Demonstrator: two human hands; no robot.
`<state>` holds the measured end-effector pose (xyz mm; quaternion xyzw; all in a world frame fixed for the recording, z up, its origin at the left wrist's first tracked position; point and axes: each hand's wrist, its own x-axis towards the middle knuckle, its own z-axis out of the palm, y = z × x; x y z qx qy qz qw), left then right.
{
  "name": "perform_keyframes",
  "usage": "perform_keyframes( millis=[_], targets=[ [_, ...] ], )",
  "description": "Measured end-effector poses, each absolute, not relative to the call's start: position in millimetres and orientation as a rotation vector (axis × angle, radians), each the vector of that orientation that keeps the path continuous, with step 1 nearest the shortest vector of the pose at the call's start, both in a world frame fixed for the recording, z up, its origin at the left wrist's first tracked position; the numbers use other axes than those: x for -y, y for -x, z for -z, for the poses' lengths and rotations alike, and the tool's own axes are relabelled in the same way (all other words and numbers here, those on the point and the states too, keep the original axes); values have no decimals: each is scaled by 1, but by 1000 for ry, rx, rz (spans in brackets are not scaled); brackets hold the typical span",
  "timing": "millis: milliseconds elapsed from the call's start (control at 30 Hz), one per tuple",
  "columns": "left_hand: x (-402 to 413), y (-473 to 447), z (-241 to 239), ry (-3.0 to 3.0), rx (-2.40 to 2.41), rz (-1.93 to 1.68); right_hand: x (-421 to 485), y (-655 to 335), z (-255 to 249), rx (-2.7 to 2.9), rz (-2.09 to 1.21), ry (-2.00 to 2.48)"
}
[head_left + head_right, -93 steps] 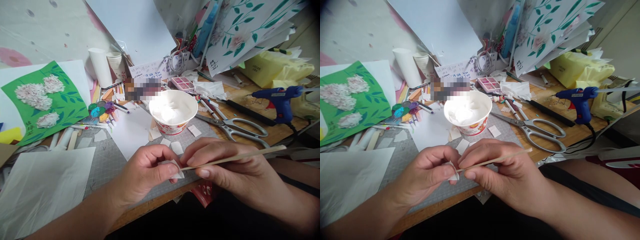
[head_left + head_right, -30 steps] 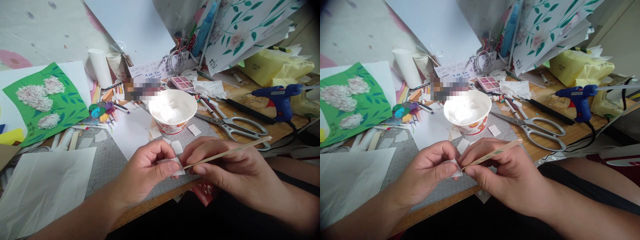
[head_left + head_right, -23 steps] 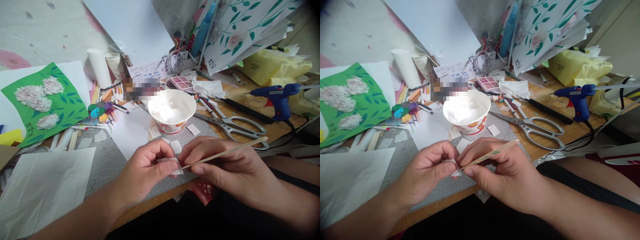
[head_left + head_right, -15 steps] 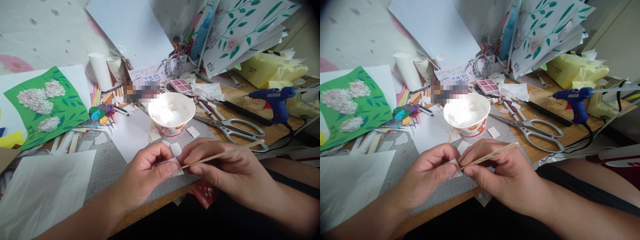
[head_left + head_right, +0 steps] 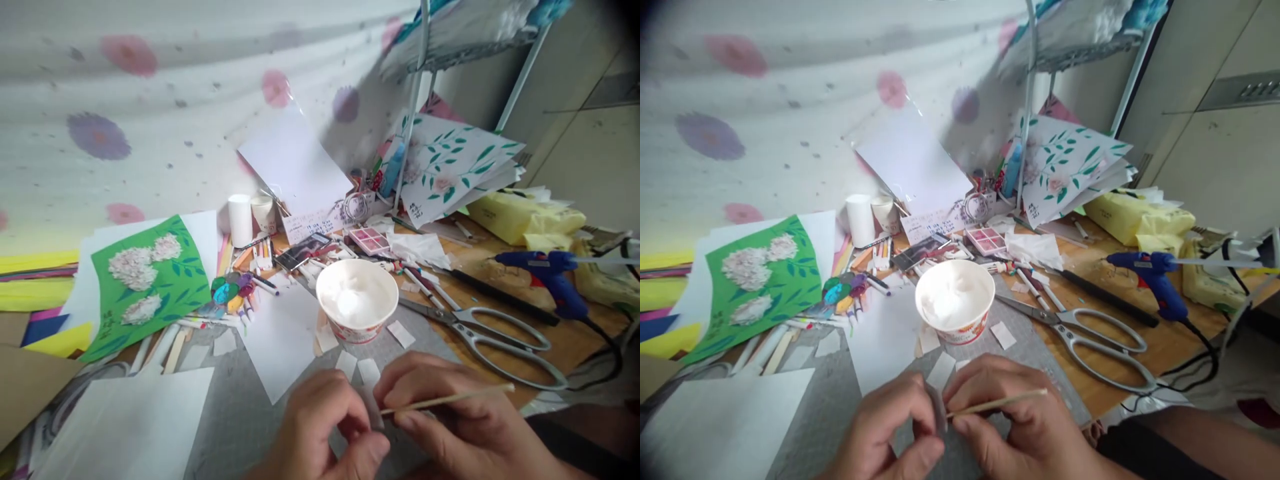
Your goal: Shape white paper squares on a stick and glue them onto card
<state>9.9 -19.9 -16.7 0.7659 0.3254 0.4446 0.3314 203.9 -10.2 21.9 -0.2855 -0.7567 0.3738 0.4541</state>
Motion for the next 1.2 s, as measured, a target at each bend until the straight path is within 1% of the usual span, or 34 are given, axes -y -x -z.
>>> perform_keyframes(
  millis=[100, 167, 367, 500, 700, 1000, 1200],
  targets=[
    [16, -11, 17, -1952, -952, -968, 9, -201, -20, 1899, -915, 662],
    [17, -11, 15, -1909, -1027, -906, 8, -200, -19, 1913, -901, 633],
    [17, -9, 13, -1932, -1137, -886, 6, -194, -19, 1939, -863, 664],
    [19, -12, 3, -1845, -1153, -863, 7, -193, -19, 1886, -813, 669],
    [18, -11, -4, -1702, -1038, -793, 13, -200, -17, 1831, -899, 746],
    [18, -10, -1, -1578, -937, -823, 15, -209, -21, 1801, -903, 795],
    [14, -1, 9, -1343, -979, -957, 10, -221, -22, 1741, -864, 856]
  ],
)
